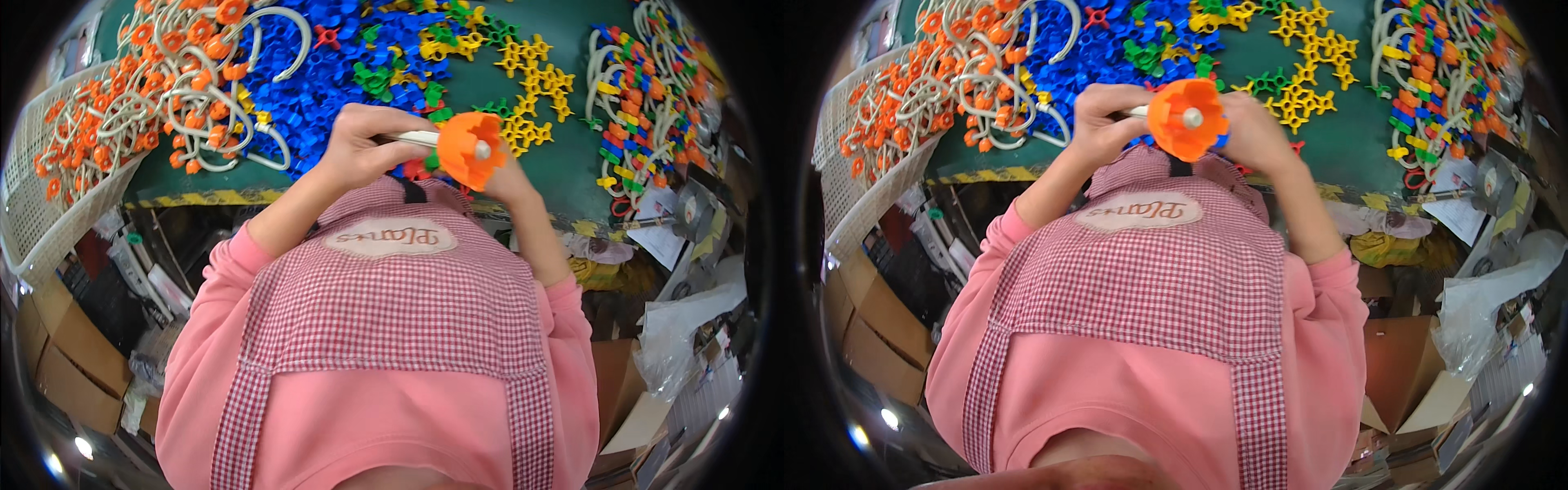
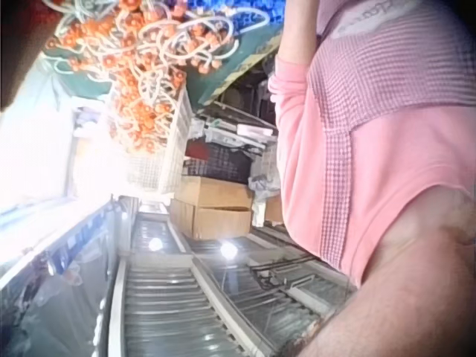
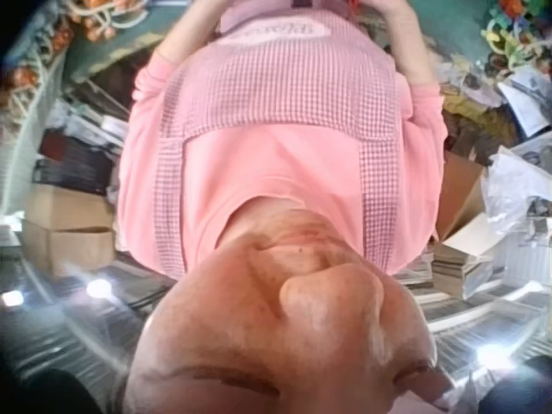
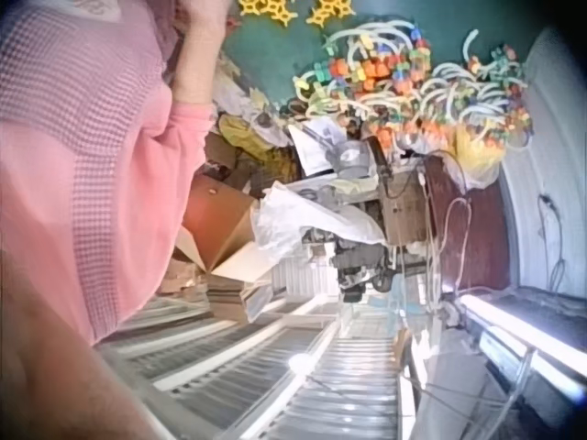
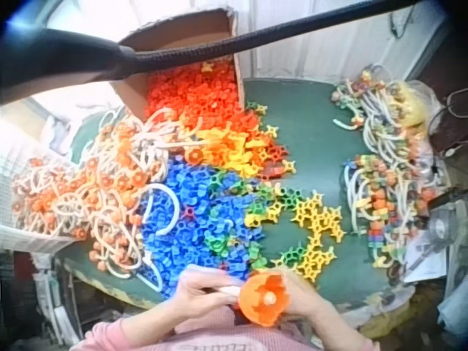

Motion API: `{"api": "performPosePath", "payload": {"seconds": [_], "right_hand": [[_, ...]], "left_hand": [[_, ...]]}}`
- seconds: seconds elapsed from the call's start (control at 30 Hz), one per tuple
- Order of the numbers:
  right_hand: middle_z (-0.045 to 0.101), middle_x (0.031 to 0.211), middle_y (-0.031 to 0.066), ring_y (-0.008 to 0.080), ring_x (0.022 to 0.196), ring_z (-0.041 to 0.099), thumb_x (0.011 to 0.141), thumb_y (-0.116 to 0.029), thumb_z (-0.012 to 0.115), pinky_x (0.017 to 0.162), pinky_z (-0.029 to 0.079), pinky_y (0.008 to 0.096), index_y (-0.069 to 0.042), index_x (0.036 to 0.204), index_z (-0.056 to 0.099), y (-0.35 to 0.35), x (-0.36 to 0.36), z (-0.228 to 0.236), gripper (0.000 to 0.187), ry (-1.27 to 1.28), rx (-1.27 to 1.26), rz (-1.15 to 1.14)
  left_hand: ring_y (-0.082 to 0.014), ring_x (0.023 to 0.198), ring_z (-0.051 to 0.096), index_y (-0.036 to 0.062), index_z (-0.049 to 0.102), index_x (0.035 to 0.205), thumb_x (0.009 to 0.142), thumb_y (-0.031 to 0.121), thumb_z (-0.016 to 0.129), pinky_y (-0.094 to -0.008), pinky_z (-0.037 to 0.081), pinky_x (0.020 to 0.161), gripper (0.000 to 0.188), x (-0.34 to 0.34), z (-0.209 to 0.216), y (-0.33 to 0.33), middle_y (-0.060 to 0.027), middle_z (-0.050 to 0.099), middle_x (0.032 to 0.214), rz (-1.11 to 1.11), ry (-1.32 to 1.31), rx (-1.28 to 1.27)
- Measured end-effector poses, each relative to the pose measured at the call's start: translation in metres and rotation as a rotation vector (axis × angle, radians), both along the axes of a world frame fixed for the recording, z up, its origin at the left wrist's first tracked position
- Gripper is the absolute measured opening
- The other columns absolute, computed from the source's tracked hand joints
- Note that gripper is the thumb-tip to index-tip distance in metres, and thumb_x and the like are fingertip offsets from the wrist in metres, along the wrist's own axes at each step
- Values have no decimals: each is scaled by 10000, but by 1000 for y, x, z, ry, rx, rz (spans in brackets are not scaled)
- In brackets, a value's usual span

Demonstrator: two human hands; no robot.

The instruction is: The person assembles decorative star-shaped lights by threading colorful plastic star connectors onto white light strings. They repeatedly pick up stars and strings, connect them, and place the assembled units on the table.

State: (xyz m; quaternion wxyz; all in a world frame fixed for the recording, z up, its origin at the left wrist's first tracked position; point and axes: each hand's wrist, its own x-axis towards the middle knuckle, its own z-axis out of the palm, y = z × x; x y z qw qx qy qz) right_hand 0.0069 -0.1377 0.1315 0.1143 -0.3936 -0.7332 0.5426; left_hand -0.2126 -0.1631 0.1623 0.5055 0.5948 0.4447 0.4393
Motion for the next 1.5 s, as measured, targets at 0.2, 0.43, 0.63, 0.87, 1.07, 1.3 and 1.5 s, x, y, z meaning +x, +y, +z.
{"api": "performPosePath", "payload": {"seconds": [0.2, 0.43, 0.63, 0.87, 1.07, 1.3, 1.5], "right_hand": [[610, 935, 57, 113, 852, 573, 790, -36, 601, 759, 450, 226, -40, 1192, 573, -6, 10, -3, 403, 375, -219, -312], [637, 919, 30, 79, 817, 574, 872, -123, 590, 744, 463, 221, -30, 1092, 624, -6, 14, -15, 240, 413, -104, -538], [648, 744, 43, 86, 626, 572, 895, -135, 550, 559, 444, 204, -33, 877, 594, 18, 39, -8, 113, 448, -465, -615], [570, 936, 113, 144, 650, 497, 928, -217, 500, 549, 433, 283, -13, 1079, 456, 104, 229, -123, 257, 614, -160, -1591], [358, 1344, 222, 376, 1263, 293, 607, -427, 792, 1042, 243, 495, 49, 1325, 326, 101, 230, -110, 979, -843, 686, -679], [482, 1231, 134, 271, 1212, 396, 640, -280, 728, 1042, 266, 458, -27, 1137, 509, 162, 223, -149, 599, -984, 803, -518], [491, 1163, 95, 253, 1158, 413, 625, -241, 729, 1034, 273, 429, -29, 1041, 573, 204, 207, -133, 492, -925, 822, -424]], "left_hand": [[-17, 503, 341, -21, 652, 886, 811, 35, 629, -205, 236, 454, 96, -5, -14, -4, 57, 440, 594, 346, -448, -285], [-16, 464, 253, -21, 569, 1053, 903, 138, 566, -190, 183, 421, 219, 25, -4, 5, 76, 315, 590, 452, -506, -369], [-53, 648, 425, 18, 437, 1283, 928, 297, 514, -206, 334, 545, 458, 42, -7, 20, 12, 485, 823, 291, -642, -483], [-159, 1081, 488, 49, 505, 1269, 931, 278, 479, -291, 399, 838, 409, 33, -23, 29, -75, 521, 1246, 260, -130, -629], [-106, 928, 544, 59, 588, 1152, 928, 264, 501, -237, 422, 734, 317, 15, -41, 11, -37, 589, 1113, 403, -200, -721], [-90, 878, 557, 45, 595, 1125, 930, 239, 503, -228, 430, 707, 290, 18, -47, 16, -39, 595, 1054, 464, -216, -818], [-86, 808, 570, 43, 592, 1130, 938, 234, 499, -222, 428, 662, 286, 17, -63, 27, -28, 605, 1001, 503, -255, -870]]}}
